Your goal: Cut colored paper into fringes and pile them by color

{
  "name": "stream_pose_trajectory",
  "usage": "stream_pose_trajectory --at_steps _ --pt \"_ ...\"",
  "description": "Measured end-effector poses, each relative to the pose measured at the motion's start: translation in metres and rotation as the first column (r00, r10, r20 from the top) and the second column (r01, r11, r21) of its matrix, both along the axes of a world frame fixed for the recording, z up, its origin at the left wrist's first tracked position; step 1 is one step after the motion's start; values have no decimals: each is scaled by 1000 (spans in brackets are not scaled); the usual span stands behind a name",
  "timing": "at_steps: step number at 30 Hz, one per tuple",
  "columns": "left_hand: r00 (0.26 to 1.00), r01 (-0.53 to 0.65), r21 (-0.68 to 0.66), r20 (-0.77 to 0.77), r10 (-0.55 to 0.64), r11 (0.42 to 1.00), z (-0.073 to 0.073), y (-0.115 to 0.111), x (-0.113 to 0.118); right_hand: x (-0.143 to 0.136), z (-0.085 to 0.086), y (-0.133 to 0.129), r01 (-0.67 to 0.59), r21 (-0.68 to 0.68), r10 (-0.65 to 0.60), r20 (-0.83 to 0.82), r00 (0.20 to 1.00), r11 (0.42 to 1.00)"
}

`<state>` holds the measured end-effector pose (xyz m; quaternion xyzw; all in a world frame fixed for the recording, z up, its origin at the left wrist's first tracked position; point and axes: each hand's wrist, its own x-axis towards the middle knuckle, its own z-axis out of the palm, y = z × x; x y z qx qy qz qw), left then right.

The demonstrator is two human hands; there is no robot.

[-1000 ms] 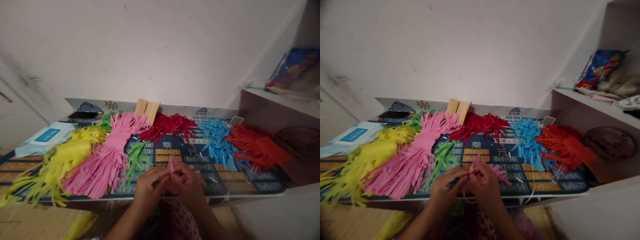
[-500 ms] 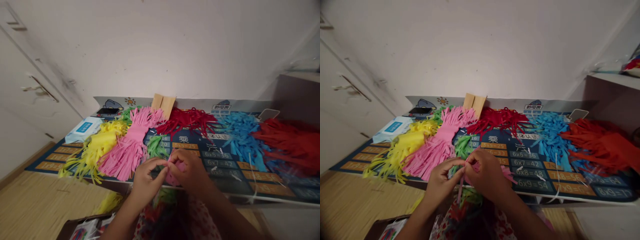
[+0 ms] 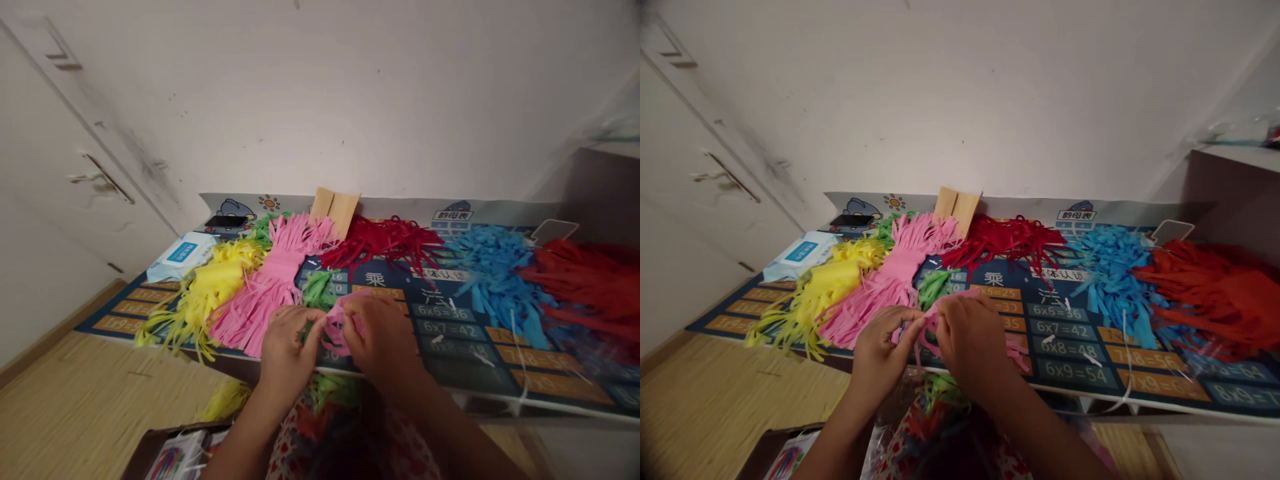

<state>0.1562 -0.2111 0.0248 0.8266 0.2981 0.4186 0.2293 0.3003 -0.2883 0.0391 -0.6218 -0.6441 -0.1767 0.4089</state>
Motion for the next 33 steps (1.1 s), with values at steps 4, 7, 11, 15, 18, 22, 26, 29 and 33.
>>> stream_pose_trajectory --at_steps 4,7,11,15,18,22,26,29,33 --pt "998 -36 -263 49 51 964 0 0 0 -5 -8 -4 -130 -2 130 -21 991 991" --pt "991 -25 -440 107 80 898 -3 0 4 -10 -16 -6 -110 -57 105 -87 991 992" --pt "986 71 -587 161 31 806 -7 2 7 -12 -26 -7 -91 -92 77 -148 986 992" --pt "986 145 -608 157 -61 781 -5 2 6 -7 -32 -6 -101 -52 84 -266 960 994" --pt "983 181 -584 140 -121 791 -5 0 5 -3 -35 -6 -80 -33 65 -319 945 996" --pt "983 182 -519 127 -134 835 -8 -3 5 -3 -35 -6 -37 -61 17 -303 953 997" --pt "982 186 -462 119 -148 867 -10 -5 7 -4 -33 -7 -37 -65 16 -301 953 997" --pt "981 192 -399 114 -159 896 -10 -6 9 -5 -33 -8 -32 -89 2 -319 948 996" --pt "981 183 -344 127 -147 921 -13 -7 12 -5 -33 -9 -16 -87 -9 -279 960 996"
